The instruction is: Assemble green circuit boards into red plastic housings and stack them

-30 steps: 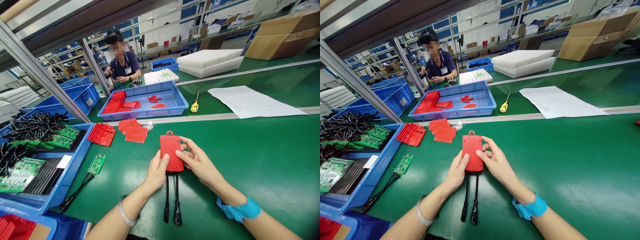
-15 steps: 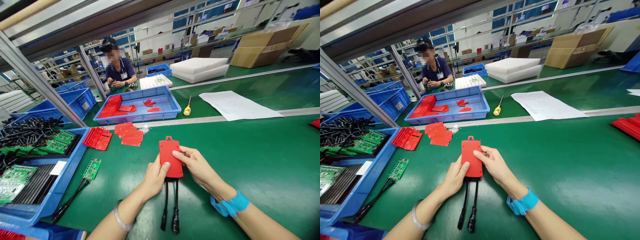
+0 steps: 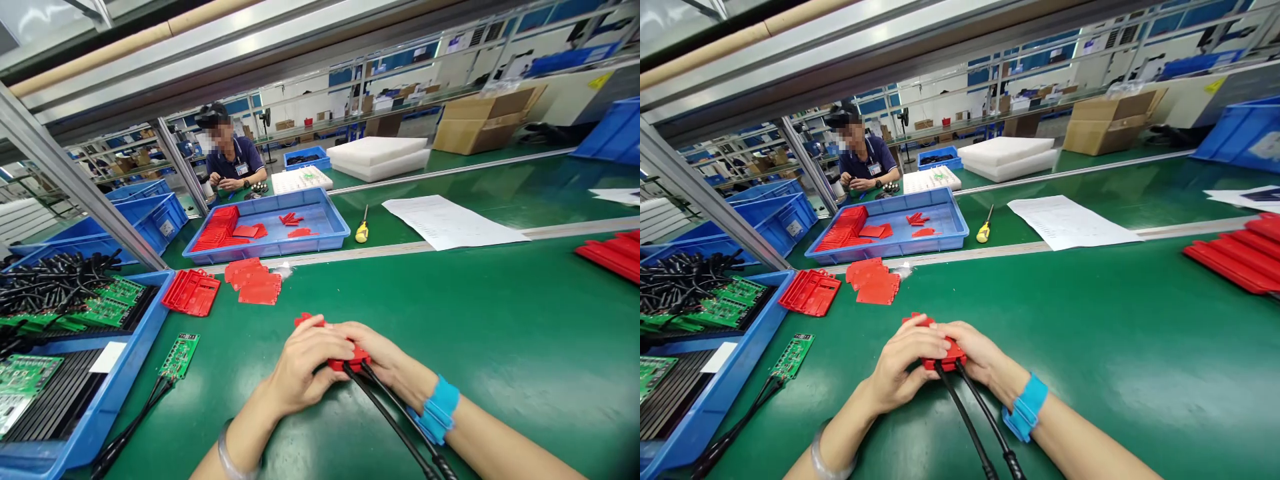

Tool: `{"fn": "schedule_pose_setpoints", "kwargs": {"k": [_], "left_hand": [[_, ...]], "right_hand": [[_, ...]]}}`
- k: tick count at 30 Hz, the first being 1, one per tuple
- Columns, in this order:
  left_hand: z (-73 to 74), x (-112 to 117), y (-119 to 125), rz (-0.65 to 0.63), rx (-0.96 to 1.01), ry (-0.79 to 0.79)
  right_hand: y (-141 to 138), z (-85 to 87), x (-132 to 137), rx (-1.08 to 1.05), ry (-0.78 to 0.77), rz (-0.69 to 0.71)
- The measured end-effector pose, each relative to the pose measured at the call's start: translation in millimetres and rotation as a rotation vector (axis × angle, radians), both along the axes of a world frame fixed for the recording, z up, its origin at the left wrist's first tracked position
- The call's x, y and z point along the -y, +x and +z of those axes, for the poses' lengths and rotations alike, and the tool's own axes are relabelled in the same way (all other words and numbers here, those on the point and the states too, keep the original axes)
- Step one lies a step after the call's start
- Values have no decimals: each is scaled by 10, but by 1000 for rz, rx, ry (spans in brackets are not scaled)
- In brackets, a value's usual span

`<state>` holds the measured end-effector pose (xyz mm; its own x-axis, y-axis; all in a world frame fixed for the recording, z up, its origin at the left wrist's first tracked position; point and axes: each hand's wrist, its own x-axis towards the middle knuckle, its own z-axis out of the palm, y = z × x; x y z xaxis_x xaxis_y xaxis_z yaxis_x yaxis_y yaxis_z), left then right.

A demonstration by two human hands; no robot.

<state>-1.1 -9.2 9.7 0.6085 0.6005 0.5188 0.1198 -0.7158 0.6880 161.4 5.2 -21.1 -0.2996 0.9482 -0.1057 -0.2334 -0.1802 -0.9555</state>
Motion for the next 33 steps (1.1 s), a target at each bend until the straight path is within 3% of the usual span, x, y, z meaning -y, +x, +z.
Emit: {"fn": "schedule_pose_setpoints", "kwargs": {"k": [4,6,8,12,18,21,25,29,33], "left_hand": [[-34,12,-12,190,134,-53],[-31,2,-30,294,186,-100],[-22,-14,-44,353,211,-151],[-11,-23,-40,386,199,-227],[-14,-16,-18,417,287,-387],[-23,-21,-12,381,262,-429],[-42,-13,-6,355,252,-467],[-68,-5,-15,315,275,-427],[-74,-10,-34,369,277,-297]], "right_hand": [[-6,8,51,178,39,156],[27,48,47,250,197,79],[63,105,43,182,349,17],[108,203,69,44,490,22],[49,204,132,348,723,-221],[9,165,164,416,744,-311],[-2,172,196,372,722,-325],[5,219,216,378,689,-245],[29,254,213,407,718,-183]]}}
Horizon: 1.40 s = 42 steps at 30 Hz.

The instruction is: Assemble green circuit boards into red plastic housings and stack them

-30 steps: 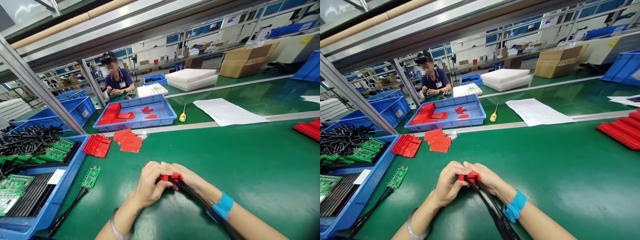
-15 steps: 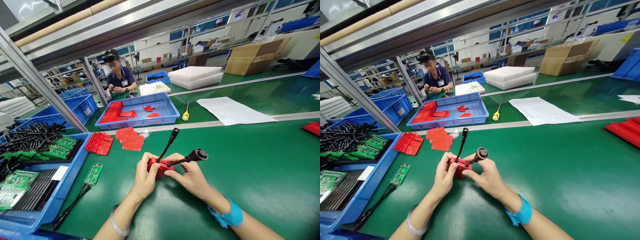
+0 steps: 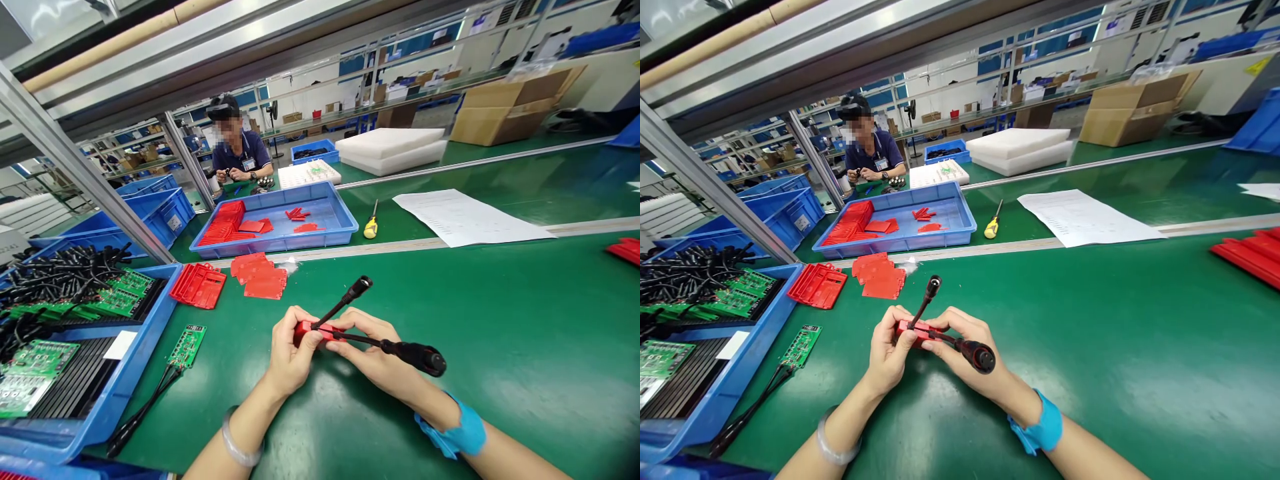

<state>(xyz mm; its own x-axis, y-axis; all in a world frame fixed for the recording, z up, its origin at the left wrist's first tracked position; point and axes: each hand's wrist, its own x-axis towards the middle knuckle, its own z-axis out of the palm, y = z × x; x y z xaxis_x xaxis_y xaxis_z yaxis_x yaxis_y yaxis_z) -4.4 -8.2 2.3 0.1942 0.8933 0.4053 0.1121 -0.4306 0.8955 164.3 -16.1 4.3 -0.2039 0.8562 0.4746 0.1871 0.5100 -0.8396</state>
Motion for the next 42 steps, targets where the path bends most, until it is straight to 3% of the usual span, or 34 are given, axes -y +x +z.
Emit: {"fn": "schedule_pose_setpoints", "kwargs": {"k": [7,15,21,24,29,34,39,42], "left_hand": [[27,-7,-23,-32,-24,107],[-15,-15,11,23,-93,90],[-50,2,56,34,-35,88],[-53,-4,30,6,0,86],[-31,2,0,-49,31,83],[-12,39,38,-25,-23,23],[7,23,22,54,-45,27],[11,7,7,25,-38,59]], "right_hand": [[50,55,-25,46,117,30],[11,47,3,3,316,-134],[-77,-69,-3,-157,150,-172],[-73,-74,-25,-162,91,-122],[-15,-46,-10,5,152,21],[-39,-63,15,-30,203,-85],[-40,-3,-26,4,135,-2],[-59,4,-14,-8,108,-46]]}}
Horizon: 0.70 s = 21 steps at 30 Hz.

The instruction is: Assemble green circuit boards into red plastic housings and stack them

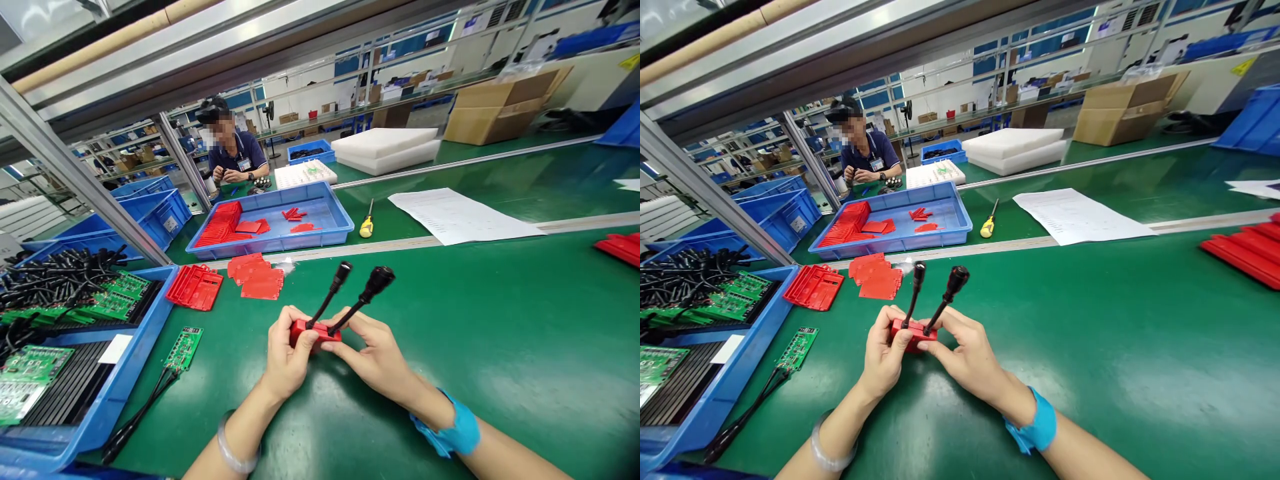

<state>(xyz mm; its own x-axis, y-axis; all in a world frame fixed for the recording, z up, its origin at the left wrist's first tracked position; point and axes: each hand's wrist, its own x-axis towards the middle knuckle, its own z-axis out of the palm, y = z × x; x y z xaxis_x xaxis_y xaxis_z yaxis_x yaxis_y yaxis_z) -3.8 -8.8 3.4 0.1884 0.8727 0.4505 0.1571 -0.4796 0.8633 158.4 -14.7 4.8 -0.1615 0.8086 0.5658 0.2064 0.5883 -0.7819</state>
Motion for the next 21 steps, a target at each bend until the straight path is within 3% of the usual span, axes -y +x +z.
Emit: {"fn": "schedule_pose_setpoints", "kwargs": {"k": [6,9,11,13,15,18,21], "left_hand": [[12,34,-32,20,-94,123],[27,19,-72,32,-167,405],[32,-14,-82,28,-251,668],[29,-52,-72,42,-358,891],[17,-85,-54,53,-464,1008],[-12,-126,-55,31,-613,923],[-40,-174,-91,130,-493,593]], "right_hand": [[-73,-55,35,-141,-80,-23],[-16,-49,-43,-226,-143,132],[51,-28,-110,-313,-305,275],[112,-8,-162,-401,-563,426],[147,0,-187,-447,-781,550],[164,-21,-196,-478,-848,551],[172,-62,-209,-508,-802,439]]}}
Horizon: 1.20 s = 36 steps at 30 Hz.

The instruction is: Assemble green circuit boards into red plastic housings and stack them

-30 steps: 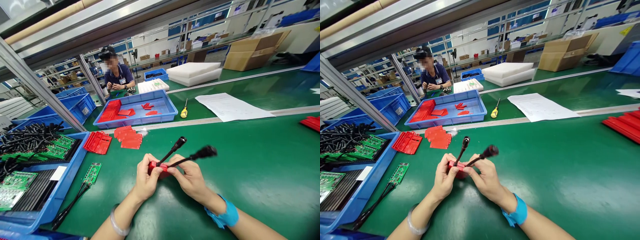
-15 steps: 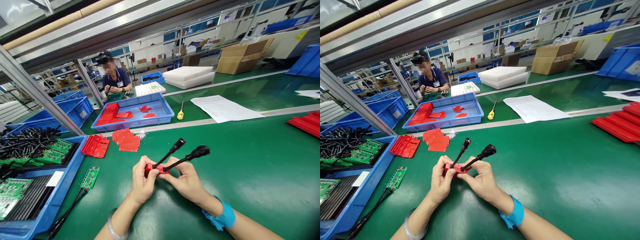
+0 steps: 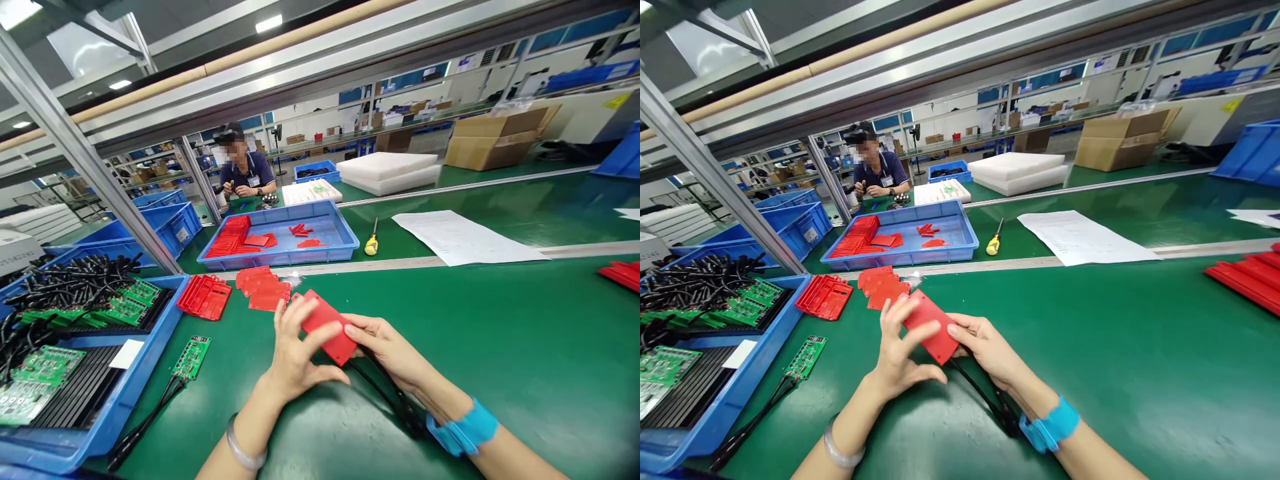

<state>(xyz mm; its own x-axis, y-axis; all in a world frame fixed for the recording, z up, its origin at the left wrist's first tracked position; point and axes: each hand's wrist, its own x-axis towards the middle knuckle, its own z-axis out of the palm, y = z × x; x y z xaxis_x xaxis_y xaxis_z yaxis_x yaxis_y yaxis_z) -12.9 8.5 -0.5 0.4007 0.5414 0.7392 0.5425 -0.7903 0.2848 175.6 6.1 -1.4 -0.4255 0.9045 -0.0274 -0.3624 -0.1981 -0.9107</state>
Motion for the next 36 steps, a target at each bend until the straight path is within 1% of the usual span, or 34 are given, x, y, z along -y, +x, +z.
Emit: {"fn": "schedule_pose_setpoints", "kwargs": {"k": [1,2,3,4,6,7,8,10,12,14,17,18,20,22,23,25,26,28,30,32,34,36], "left_hand": [[-8,-20,-12,26,152,-127],[-15,-43,-22,20,317,-279],[-21,-67,-30,-23,479,-448],[-27,-91,-36,-95,621,-628],[-36,-134,-39,-266,805,-958],[-40,-149,-37,-325,850,-1071],[-43,-159,-31,-357,876,-1137],[-53,-164,-11,-359,918,-1152],[-74,-160,8,-316,966,-1118],[-115,-166,10,-260,1020,-1122],[-200,-227,-27,-160,1142,-1194],[-224,-258,-45,-127,1187,-1228],[-246,-312,-76,-77,1246,-1286],[-229,-331,-95,-48,1246,-1324],[-212,-325,-98,-61,1219,-1340],[-188,-291,-92,-119,1108,-1336],[-191,-270,-84,-129,1009,-1306],[-243,-235,-63,-83,701,-1160],[-348,-217,-42,-8,317,-947],[-476,-213,-29,5,-14,-764],[-589,-221,-26,13,-226,-644],[-659,-237,-33,42,-369,-578]], "right_hand": [[3,-15,-7,12,13,-10],[4,-31,-14,28,28,-2],[3,-48,-22,44,45,18],[0,-66,-29,63,65,42],[-14,-104,-44,103,112,85],[-23,-122,-52,126,139,96],[-31,-137,-61,148,167,99],[-42,-156,-79,193,234,90],[-46,-153,-81,292,350,55],[-51,-133,-58,525,545,-34],[-92,-115,15,912,783,-201],[-116,-117,39,1001,843,-223],[-171,-121,76,1217,1029,-215],[-198,-101,95,1389,1152,-214],[-187,-74,97,1443,1166,-216],[-85,7,87,1530,1125,-215],[16,56,73,1574,1085,-220],[327,151,23,1672,973,-276],[775,229,-48,1759,844,-369],[1321,293,-119,1849,688,-463],[1915,354,-166,1944,510,-560],[2502,419,-172,2029,323,-648]]}}
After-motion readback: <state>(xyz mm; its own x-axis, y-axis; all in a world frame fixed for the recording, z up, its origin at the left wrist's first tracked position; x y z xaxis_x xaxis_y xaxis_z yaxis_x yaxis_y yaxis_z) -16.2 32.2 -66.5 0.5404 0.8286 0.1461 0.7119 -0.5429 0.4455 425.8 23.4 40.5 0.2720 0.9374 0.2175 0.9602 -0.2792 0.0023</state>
